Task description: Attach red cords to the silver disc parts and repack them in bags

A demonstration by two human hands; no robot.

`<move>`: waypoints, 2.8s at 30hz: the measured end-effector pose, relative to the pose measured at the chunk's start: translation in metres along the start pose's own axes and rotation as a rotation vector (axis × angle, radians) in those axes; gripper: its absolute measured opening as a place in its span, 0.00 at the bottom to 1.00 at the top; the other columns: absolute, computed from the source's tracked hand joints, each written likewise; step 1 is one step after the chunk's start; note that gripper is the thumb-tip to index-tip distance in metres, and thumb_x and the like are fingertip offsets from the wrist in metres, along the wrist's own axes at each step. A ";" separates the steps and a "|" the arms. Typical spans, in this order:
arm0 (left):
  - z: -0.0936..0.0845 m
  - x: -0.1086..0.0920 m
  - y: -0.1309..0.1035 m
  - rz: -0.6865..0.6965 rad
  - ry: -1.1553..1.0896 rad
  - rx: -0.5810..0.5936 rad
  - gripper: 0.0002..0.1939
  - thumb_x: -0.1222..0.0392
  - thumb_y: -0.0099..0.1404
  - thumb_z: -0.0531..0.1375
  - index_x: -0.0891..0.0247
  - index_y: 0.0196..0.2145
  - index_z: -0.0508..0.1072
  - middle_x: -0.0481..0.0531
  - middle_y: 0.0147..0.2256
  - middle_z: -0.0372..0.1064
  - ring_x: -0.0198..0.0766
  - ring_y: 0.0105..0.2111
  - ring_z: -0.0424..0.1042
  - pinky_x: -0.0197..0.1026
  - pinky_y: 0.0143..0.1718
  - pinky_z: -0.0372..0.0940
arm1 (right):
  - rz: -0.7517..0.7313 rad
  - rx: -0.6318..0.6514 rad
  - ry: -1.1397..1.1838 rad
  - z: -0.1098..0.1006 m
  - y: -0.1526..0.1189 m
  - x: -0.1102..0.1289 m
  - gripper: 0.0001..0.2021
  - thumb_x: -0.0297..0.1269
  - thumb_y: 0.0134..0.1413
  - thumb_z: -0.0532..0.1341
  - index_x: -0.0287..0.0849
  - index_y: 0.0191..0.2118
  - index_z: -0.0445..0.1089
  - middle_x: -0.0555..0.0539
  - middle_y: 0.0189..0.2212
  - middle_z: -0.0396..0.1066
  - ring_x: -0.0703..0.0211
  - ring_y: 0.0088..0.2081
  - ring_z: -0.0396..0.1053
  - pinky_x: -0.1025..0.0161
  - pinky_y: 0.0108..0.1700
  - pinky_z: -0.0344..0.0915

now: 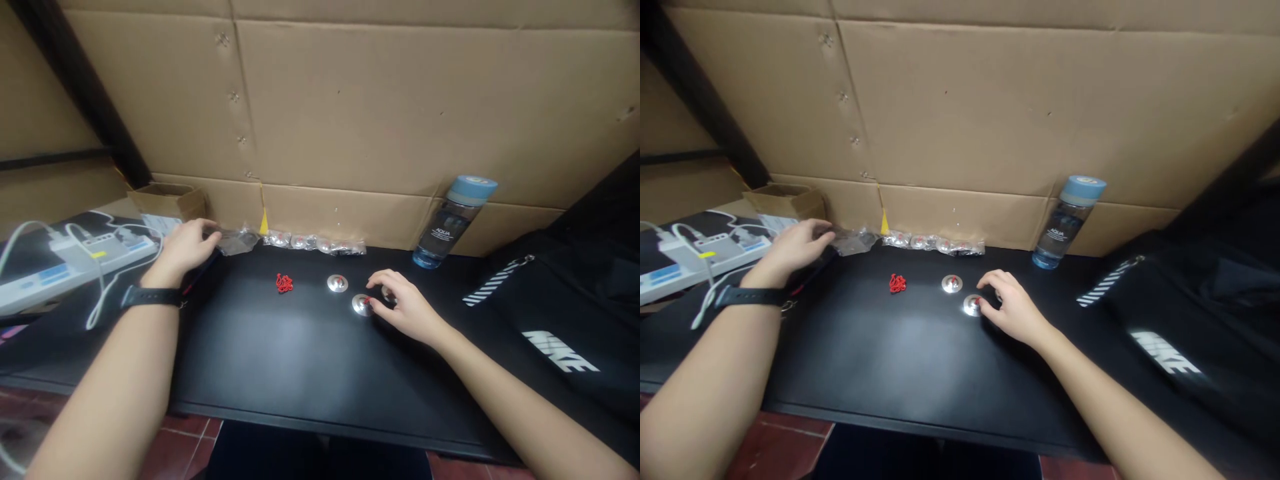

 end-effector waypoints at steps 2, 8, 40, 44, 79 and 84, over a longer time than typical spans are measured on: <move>0.006 0.009 0.003 0.012 0.005 0.066 0.28 0.46 0.72 0.47 0.68 0.51 0.77 0.67 0.53 0.76 0.59 0.54 0.74 0.56 0.58 0.66 | -0.004 -0.002 -0.007 0.000 0.000 -0.002 0.09 0.33 0.61 0.63 0.48 0.47 0.71 0.44 0.47 0.73 0.53 0.39 0.68 0.53 0.43 0.69; 0.034 -0.001 0.002 -0.020 0.040 0.150 0.36 0.39 0.74 0.41 0.64 0.55 0.79 0.61 0.67 0.65 0.63 0.68 0.59 0.64 0.67 0.54 | 0.005 -0.016 -0.002 -0.002 0.000 -0.006 0.09 0.34 0.62 0.63 0.48 0.47 0.71 0.43 0.47 0.73 0.54 0.37 0.68 0.53 0.42 0.70; -0.016 -0.182 -0.077 0.698 -1.017 0.296 0.05 0.60 0.66 0.67 0.57 0.40 0.83 0.53 0.35 0.81 0.46 0.45 0.79 0.55 0.58 0.68 | 0.030 -0.017 0.030 -0.004 0.000 0.000 0.09 0.32 0.61 0.64 0.47 0.47 0.72 0.45 0.47 0.73 0.55 0.38 0.68 0.56 0.42 0.69; -0.010 -0.195 -0.089 0.892 -0.952 0.753 0.09 0.63 0.66 0.66 0.55 0.28 0.84 0.51 0.36 0.84 0.48 0.46 0.80 0.60 0.66 0.61 | 0.005 -0.019 0.015 -0.006 0.000 0.000 0.10 0.32 0.60 0.65 0.48 0.47 0.72 0.46 0.47 0.73 0.55 0.38 0.68 0.55 0.43 0.69; 0.017 -0.211 -0.118 1.014 -0.459 0.780 0.24 0.42 0.65 0.69 0.49 0.56 0.78 0.52 0.60 0.71 0.52 0.63 0.65 0.50 0.64 0.53 | -0.010 0.134 0.021 -0.005 -0.001 0.003 0.06 0.35 0.63 0.65 0.46 0.44 0.77 0.44 0.47 0.74 0.50 0.49 0.72 0.50 0.56 0.69; 0.021 -0.213 -0.120 1.023 -0.450 0.675 0.14 0.54 0.65 0.71 0.49 0.49 0.82 0.49 0.50 0.76 0.46 0.54 0.71 0.45 0.56 0.57 | -0.005 0.133 0.024 -0.005 0.000 0.003 0.06 0.34 0.63 0.65 0.47 0.45 0.77 0.44 0.47 0.74 0.50 0.49 0.72 0.49 0.56 0.69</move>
Point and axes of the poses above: each hand's wrist, its own y-axis towards the middle knuckle, its own z-axis out of the palm, x = y × z, the point moved 2 cm from there along y, towards the middle knuckle
